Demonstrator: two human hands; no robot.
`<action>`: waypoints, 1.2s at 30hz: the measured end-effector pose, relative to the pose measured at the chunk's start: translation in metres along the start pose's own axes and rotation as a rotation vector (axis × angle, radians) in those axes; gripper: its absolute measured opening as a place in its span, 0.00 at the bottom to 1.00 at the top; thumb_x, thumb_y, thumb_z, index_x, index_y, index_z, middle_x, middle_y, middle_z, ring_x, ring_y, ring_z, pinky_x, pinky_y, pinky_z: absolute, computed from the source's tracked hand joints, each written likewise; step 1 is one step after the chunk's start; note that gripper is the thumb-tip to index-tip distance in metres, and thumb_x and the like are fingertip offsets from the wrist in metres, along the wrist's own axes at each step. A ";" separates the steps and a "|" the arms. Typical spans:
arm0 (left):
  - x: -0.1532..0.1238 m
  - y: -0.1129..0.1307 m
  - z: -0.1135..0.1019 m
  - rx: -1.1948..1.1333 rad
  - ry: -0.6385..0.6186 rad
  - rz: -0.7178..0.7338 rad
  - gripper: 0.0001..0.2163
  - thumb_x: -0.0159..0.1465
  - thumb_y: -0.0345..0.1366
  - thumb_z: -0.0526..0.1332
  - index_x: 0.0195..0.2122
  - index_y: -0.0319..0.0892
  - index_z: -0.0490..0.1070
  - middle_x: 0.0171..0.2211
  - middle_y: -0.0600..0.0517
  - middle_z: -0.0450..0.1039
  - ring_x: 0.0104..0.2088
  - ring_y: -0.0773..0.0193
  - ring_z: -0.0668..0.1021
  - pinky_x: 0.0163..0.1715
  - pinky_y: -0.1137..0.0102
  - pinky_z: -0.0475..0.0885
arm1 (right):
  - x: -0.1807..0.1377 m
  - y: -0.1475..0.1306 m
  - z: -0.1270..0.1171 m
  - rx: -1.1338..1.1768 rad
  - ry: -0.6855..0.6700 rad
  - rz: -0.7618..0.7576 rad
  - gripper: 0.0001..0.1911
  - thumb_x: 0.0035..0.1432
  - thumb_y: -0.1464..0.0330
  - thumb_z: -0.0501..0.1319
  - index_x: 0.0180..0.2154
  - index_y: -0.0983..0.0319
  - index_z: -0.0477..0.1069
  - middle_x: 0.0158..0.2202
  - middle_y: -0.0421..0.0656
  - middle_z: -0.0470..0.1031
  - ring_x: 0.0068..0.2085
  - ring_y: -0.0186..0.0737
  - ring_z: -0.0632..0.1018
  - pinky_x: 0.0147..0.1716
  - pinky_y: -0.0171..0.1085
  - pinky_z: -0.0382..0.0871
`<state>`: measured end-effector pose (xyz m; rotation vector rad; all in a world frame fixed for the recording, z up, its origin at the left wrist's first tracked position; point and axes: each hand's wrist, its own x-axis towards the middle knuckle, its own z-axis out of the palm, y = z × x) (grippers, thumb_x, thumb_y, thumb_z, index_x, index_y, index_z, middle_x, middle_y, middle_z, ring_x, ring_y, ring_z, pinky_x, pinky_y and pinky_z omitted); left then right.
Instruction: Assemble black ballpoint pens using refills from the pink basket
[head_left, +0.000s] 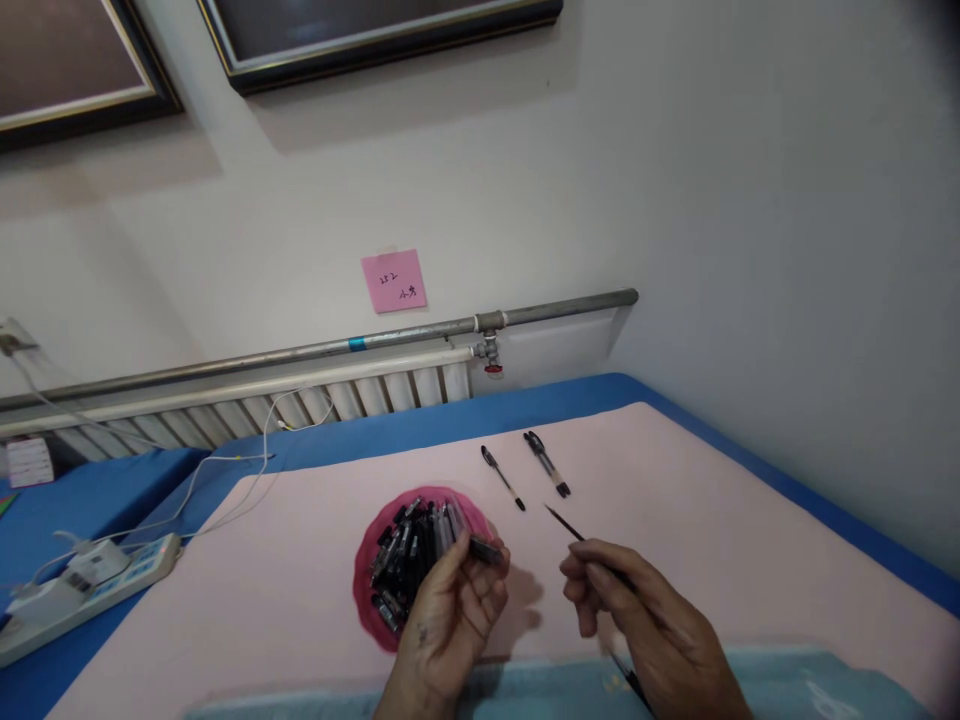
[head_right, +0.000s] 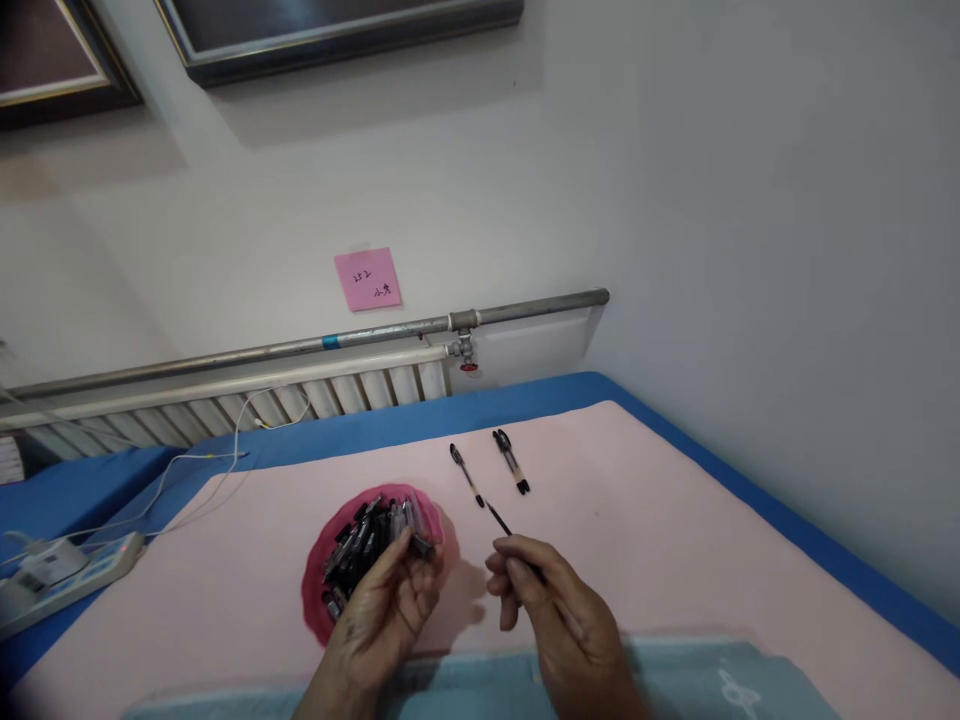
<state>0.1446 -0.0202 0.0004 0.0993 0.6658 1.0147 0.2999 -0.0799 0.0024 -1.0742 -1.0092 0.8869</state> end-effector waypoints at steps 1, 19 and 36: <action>0.000 0.001 0.000 -0.027 -0.001 -0.018 0.09 0.63 0.30 0.56 0.27 0.33 0.73 0.24 0.46 0.77 0.26 0.66 0.79 0.21 0.78 0.73 | -0.001 -0.001 0.000 -0.066 -0.017 -0.004 0.10 0.55 0.63 0.60 0.39 0.58 0.75 0.30 0.43 0.76 0.26 0.39 0.74 0.30 0.38 0.70; -0.002 0.000 -0.006 0.132 -0.083 0.030 0.07 0.61 0.30 0.58 0.31 0.31 0.74 0.30 0.42 0.78 0.29 0.65 0.79 0.29 0.73 0.75 | 0.003 -0.008 -0.006 -0.305 -0.609 0.095 0.12 0.61 0.67 0.51 0.43 0.56 0.71 0.35 0.41 0.76 0.33 0.39 0.74 0.35 0.36 0.65; -0.010 -0.006 -0.002 0.322 -0.214 0.125 0.06 0.56 0.34 0.64 0.31 0.36 0.75 0.42 0.43 0.75 0.34 0.62 0.78 0.30 0.71 0.73 | 0.012 -0.002 -0.015 -0.414 -0.259 0.110 0.06 0.52 0.68 0.57 0.24 0.59 0.65 0.16 0.33 0.61 0.19 0.31 0.62 0.20 0.31 0.53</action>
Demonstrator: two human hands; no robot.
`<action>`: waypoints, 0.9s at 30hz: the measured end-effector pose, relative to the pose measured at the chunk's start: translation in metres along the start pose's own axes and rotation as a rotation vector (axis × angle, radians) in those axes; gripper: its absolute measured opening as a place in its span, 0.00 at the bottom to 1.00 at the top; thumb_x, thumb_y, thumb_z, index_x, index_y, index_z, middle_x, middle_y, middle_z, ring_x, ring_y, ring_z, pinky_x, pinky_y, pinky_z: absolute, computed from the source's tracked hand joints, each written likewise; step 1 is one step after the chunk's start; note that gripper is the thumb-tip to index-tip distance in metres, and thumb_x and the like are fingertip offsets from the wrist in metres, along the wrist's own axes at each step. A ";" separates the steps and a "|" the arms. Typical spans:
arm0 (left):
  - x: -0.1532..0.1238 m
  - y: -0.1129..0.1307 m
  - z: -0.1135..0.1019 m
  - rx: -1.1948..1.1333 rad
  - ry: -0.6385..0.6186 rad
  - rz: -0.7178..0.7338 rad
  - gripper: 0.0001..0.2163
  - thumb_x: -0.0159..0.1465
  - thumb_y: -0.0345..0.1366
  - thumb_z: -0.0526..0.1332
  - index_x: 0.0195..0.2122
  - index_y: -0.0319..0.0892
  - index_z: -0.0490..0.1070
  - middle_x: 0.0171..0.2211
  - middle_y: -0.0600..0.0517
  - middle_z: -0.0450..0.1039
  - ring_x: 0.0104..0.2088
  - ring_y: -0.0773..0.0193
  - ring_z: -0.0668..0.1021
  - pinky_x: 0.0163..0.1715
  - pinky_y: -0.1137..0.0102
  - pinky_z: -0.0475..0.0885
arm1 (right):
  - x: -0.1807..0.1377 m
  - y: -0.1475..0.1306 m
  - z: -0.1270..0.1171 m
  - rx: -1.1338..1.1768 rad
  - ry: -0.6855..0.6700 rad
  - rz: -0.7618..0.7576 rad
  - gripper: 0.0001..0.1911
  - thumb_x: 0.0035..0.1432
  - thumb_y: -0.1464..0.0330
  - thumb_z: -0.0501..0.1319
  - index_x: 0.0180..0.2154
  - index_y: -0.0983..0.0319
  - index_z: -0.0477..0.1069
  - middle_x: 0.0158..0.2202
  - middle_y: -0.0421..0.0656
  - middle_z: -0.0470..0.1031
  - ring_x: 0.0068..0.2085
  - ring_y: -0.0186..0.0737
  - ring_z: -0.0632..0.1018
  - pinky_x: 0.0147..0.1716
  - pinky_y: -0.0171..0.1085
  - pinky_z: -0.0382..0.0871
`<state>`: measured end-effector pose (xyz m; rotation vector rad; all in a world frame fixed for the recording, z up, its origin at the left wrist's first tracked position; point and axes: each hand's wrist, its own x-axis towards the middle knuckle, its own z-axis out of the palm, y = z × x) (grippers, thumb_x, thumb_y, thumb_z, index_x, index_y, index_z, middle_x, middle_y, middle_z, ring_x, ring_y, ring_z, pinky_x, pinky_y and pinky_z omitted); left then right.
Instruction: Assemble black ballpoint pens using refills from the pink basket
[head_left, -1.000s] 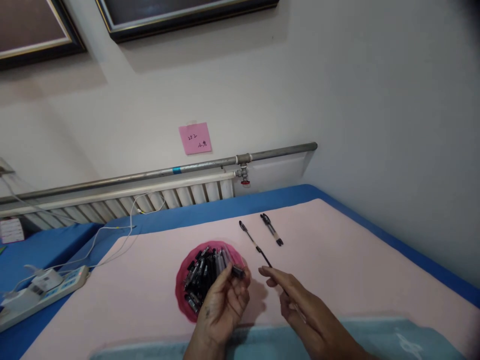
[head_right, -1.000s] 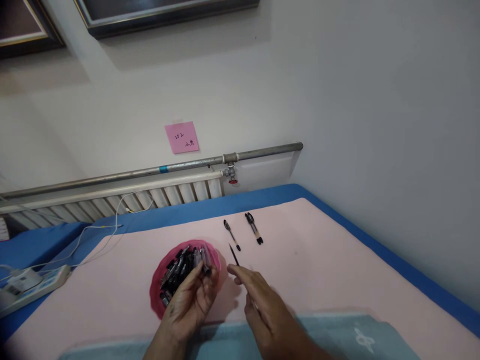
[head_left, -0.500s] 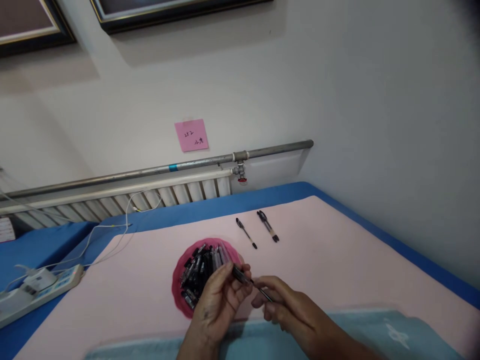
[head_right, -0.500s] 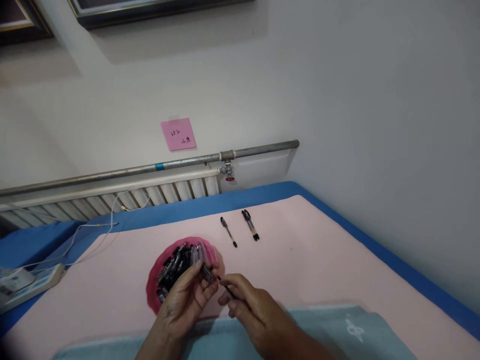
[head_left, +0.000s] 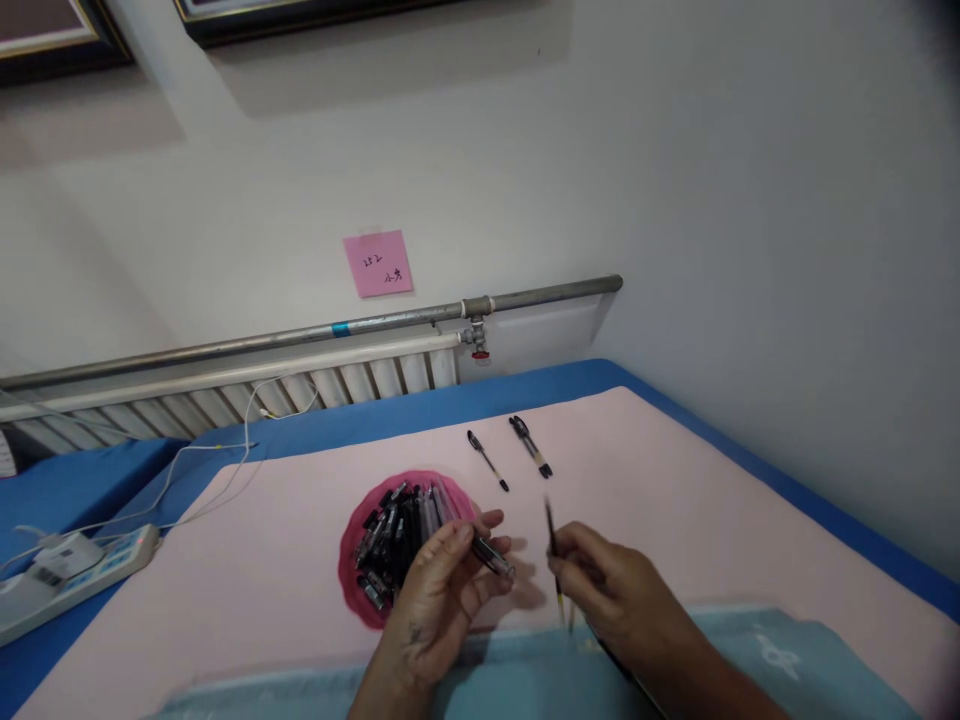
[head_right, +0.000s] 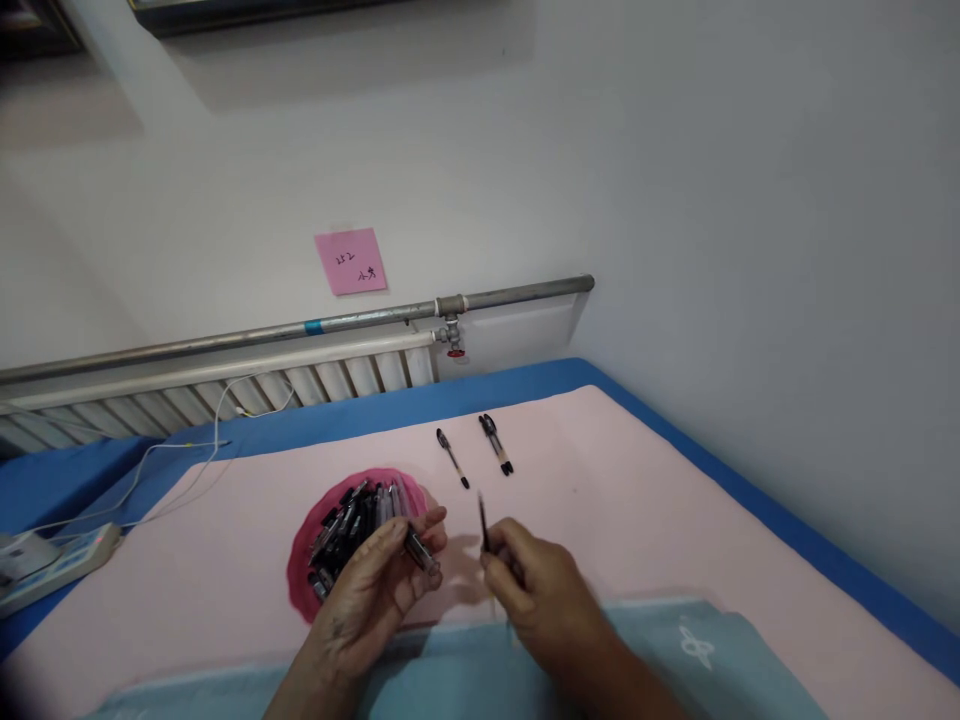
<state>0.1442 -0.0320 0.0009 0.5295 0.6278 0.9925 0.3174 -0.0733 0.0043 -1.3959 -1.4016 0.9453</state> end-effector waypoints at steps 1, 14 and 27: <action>0.001 0.000 0.000 0.002 0.010 0.010 0.06 0.55 0.34 0.64 0.31 0.36 0.75 0.38 0.45 0.76 0.31 0.64 0.77 0.28 0.72 0.72 | -0.001 -0.004 -0.002 0.112 0.040 0.034 0.05 0.51 0.67 0.58 0.24 0.59 0.65 0.15 0.32 0.61 0.18 0.31 0.62 0.18 0.30 0.52; 0.003 -0.005 0.000 -0.075 0.054 -0.028 0.07 0.54 0.32 0.66 0.32 0.35 0.75 0.27 0.47 0.77 0.29 0.65 0.78 0.28 0.73 0.73 | -0.015 -0.014 0.008 0.363 0.278 -0.099 0.05 0.50 0.65 0.63 0.27 0.60 0.72 0.18 0.40 0.72 0.17 0.33 0.67 0.16 0.33 0.60; 0.001 -0.007 0.002 -0.090 0.042 -0.050 0.06 0.56 0.31 0.64 0.34 0.35 0.74 0.29 0.46 0.77 0.30 0.64 0.78 0.29 0.73 0.73 | -0.019 -0.018 0.012 0.150 0.318 -0.183 0.03 0.48 0.67 0.63 0.27 0.57 0.76 0.22 0.41 0.74 0.23 0.38 0.73 0.22 0.34 0.67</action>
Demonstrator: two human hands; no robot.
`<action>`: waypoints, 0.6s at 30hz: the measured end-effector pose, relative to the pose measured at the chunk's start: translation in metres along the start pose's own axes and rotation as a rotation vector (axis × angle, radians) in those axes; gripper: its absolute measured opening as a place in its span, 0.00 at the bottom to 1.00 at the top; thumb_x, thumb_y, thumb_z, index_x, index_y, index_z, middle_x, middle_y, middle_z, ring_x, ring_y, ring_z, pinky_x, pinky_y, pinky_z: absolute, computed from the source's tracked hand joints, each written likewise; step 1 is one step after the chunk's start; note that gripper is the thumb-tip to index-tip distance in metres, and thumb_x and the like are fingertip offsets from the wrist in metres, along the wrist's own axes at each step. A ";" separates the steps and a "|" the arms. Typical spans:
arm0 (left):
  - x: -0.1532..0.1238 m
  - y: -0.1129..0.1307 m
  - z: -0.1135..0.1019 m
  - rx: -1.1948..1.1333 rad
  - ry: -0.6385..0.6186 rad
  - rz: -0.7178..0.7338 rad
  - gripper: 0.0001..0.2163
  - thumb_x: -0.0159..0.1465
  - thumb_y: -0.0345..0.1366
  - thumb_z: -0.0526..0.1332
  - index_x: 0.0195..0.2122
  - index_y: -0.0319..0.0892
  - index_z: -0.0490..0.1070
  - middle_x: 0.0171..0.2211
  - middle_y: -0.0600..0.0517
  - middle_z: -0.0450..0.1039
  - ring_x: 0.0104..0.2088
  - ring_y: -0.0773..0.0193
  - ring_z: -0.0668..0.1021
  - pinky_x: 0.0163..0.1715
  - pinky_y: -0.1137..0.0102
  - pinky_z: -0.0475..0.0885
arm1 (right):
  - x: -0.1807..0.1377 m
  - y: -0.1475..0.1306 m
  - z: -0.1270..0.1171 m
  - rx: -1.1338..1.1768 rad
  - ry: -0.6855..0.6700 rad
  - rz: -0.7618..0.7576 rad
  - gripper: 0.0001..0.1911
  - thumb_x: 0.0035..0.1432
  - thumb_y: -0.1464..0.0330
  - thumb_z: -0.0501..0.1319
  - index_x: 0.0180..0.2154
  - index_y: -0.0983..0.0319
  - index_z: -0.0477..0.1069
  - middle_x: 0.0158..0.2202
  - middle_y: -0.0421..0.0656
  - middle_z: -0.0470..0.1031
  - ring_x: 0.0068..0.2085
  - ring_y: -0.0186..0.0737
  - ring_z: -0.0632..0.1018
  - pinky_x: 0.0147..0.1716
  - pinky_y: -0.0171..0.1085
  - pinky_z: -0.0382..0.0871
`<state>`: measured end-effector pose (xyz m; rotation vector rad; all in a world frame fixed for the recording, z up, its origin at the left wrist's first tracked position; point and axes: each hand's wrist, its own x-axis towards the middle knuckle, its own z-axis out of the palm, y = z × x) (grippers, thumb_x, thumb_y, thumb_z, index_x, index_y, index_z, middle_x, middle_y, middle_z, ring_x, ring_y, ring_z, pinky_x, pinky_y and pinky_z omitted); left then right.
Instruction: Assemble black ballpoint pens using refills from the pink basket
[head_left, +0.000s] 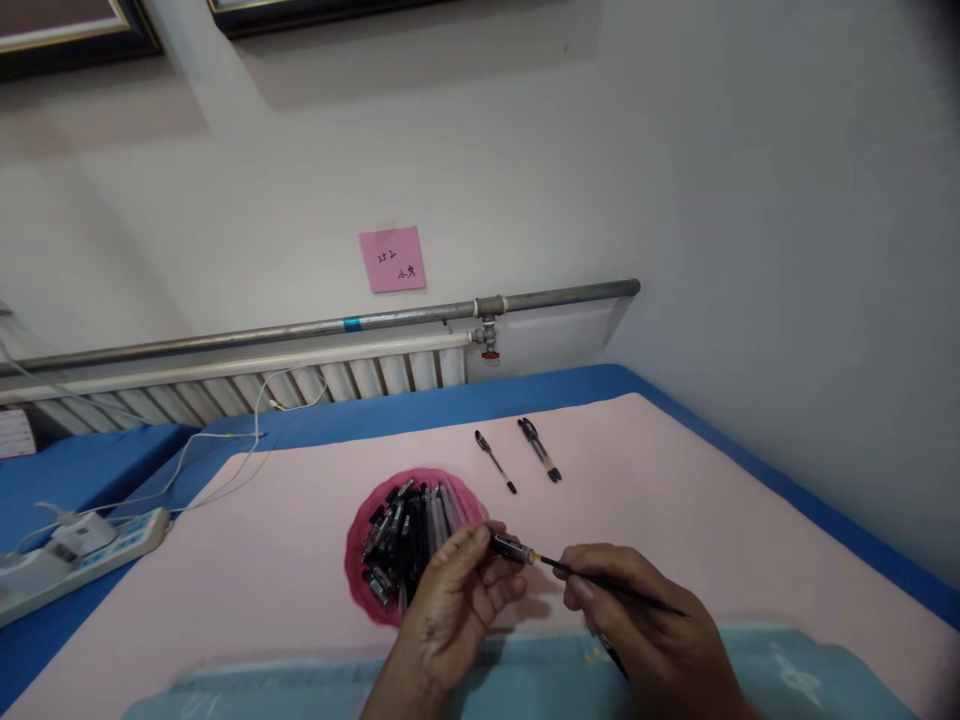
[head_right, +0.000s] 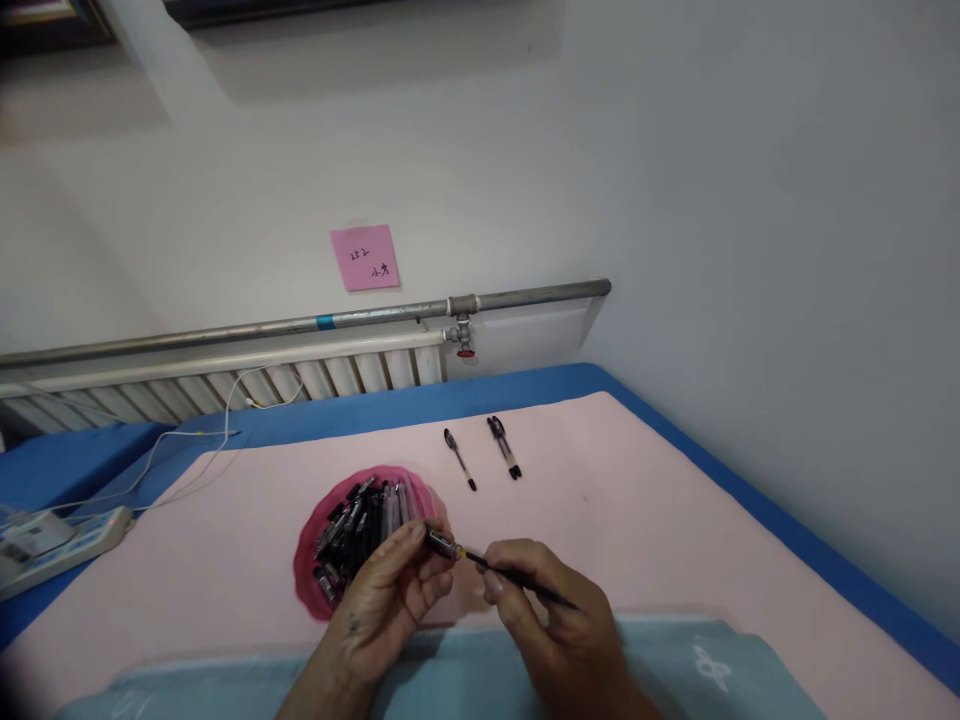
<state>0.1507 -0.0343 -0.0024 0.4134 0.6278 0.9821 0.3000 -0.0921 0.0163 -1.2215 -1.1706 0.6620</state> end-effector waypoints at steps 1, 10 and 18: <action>0.000 0.000 0.000 0.000 0.001 0.000 0.06 0.56 0.31 0.64 0.34 0.35 0.74 0.29 0.47 0.77 0.30 0.64 0.78 0.30 0.73 0.73 | 0.000 0.000 0.000 -0.007 -0.011 -0.022 0.03 0.48 0.68 0.63 0.27 0.57 0.76 0.22 0.41 0.74 0.24 0.38 0.73 0.24 0.34 0.68; 0.001 -0.002 -0.001 -0.002 -0.007 0.001 0.05 0.57 0.31 0.63 0.33 0.35 0.74 0.28 0.47 0.78 0.29 0.64 0.79 0.27 0.72 0.74 | 0.008 0.015 -0.006 -0.171 -0.182 -0.388 0.05 0.53 0.73 0.59 0.32 0.59 0.72 0.27 0.42 0.76 0.26 0.37 0.76 0.27 0.31 0.71; 0.000 -0.002 0.001 0.005 0.004 -0.001 0.05 0.58 0.31 0.61 0.34 0.35 0.73 0.28 0.46 0.78 0.29 0.64 0.79 0.26 0.74 0.73 | 0.006 0.017 -0.005 -0.138 -0.154 -0.265 0.04 0.56 0.71 0.58 0.32 0.58 0.71 0.26 0.41 0.74 0.25 0.36 0.75 0.26 0.31 0.71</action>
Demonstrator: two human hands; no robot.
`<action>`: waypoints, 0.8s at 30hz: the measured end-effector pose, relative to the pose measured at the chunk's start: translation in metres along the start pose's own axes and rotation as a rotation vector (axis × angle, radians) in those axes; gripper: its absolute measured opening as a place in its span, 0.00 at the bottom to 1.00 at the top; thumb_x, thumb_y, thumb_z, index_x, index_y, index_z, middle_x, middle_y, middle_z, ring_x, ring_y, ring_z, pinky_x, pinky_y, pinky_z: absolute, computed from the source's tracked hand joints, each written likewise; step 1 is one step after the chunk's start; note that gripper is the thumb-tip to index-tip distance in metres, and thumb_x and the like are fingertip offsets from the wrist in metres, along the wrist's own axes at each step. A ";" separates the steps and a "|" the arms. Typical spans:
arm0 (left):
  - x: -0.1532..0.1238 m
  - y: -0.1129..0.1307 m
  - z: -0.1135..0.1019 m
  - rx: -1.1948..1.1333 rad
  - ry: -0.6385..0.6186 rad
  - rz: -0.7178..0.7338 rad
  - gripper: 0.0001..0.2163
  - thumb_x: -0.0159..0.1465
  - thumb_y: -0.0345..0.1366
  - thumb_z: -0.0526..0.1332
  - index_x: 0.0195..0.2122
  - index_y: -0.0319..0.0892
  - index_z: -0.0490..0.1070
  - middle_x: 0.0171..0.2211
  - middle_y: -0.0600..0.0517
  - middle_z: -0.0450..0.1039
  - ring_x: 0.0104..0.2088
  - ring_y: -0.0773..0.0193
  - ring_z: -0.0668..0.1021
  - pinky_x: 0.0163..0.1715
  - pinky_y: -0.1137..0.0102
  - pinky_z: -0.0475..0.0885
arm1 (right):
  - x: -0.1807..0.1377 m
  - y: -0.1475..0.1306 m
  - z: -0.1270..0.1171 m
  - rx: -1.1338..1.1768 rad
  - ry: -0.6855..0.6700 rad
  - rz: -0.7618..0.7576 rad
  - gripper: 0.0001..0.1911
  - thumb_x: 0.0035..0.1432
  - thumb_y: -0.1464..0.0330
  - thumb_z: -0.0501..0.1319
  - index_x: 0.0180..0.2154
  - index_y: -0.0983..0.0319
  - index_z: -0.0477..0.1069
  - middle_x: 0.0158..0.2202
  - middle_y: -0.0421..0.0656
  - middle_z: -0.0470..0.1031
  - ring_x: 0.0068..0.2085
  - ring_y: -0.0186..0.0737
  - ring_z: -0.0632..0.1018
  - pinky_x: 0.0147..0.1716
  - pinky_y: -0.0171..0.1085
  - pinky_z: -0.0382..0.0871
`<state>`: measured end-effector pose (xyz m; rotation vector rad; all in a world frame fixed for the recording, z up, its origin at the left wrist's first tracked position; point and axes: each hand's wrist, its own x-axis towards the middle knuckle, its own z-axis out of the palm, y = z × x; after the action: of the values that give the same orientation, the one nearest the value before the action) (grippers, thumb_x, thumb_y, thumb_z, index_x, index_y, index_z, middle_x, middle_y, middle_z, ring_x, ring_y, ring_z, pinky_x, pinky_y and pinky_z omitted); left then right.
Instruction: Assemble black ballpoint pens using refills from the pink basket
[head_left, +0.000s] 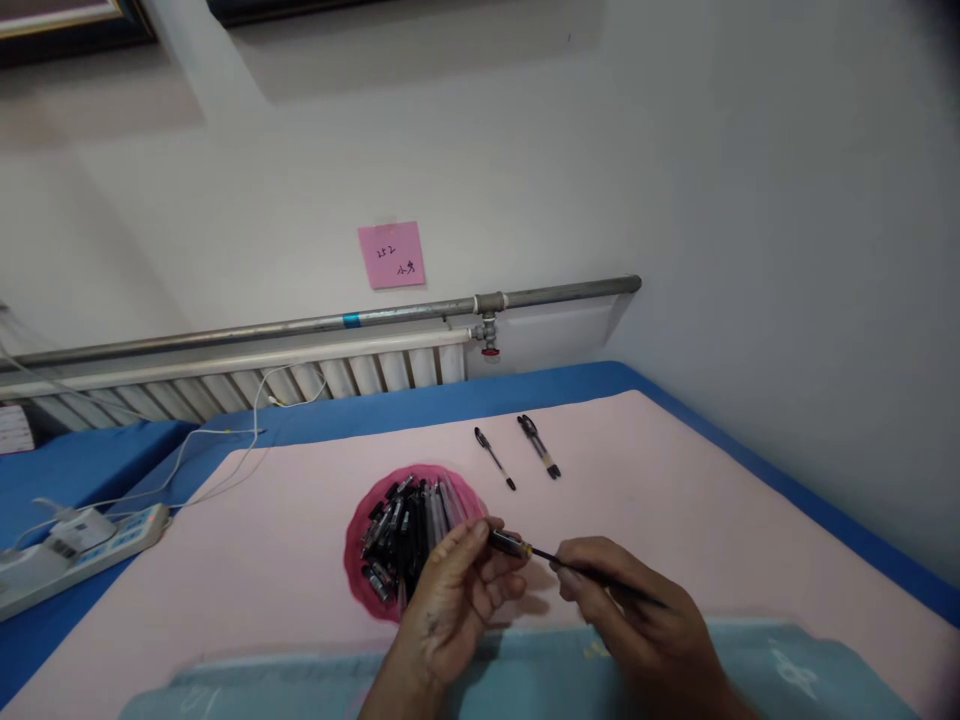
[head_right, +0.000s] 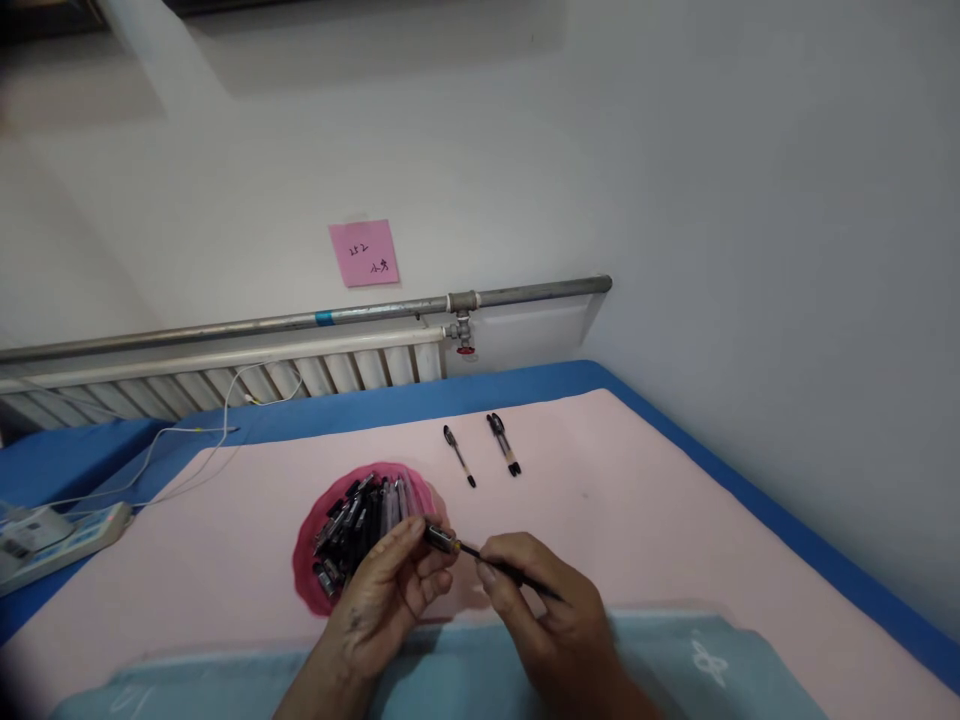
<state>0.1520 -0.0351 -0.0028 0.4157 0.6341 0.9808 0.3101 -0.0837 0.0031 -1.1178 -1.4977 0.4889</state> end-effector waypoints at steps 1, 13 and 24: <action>0.001 0.000 0.000 -0.007 0.006 -0.009 0.05 0.58 0.31 0.61 0.34 0.35 0.73 0.28 0.46 0.78 0.29 0.64 0.79 0.26 0.74 0.73 | 0.000 0.000 0.000 0.028 0.004 0.029 0.04 0.56 0.71 0.58 0.32 0.58 0.72 0.25 0.41 0.73 0.25 0.36 0.74 0.25 0.31 0.71; 0.002 -0.002 -0.001 -0.047 0.037 -0.043 0.07 0.56 0.31 0.64 0.35 0.35 0.74 0.30 0.46 0.78 0.29 0.64 0.79 0.28 0.73 0.74 | 0.002 0.007 0.005 0.055 -0.126 -0.048 0.11 0.57 0.73 0.56 0.41 0.56 0.73 0.34 0.43 0.77 0.28 0.36 0.76 0.27 0.32 0.72; 0.001 -0.010 0.000 0.032 -0.013 -0.029 0.05 0.56 0.32 0.64 0.31 0.35 0.74 0.26 0.48 0.77 0.27 0.65 0.79 0.27 0.73 0.73 | -0.001 0.013 0.010 0.031 -0.091 -0.029 0.10 0.62 0.70 0.51 0.38 0.59 0.71 0.31 0.43 0.74 0.31 0.37 0.75 0.32 0.35 0.70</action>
<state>0.1585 -0.0393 -0.0092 0.4394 0.6431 0.9413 0.3057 -0.0760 -0.0102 -1.0604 -1.5781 0.5479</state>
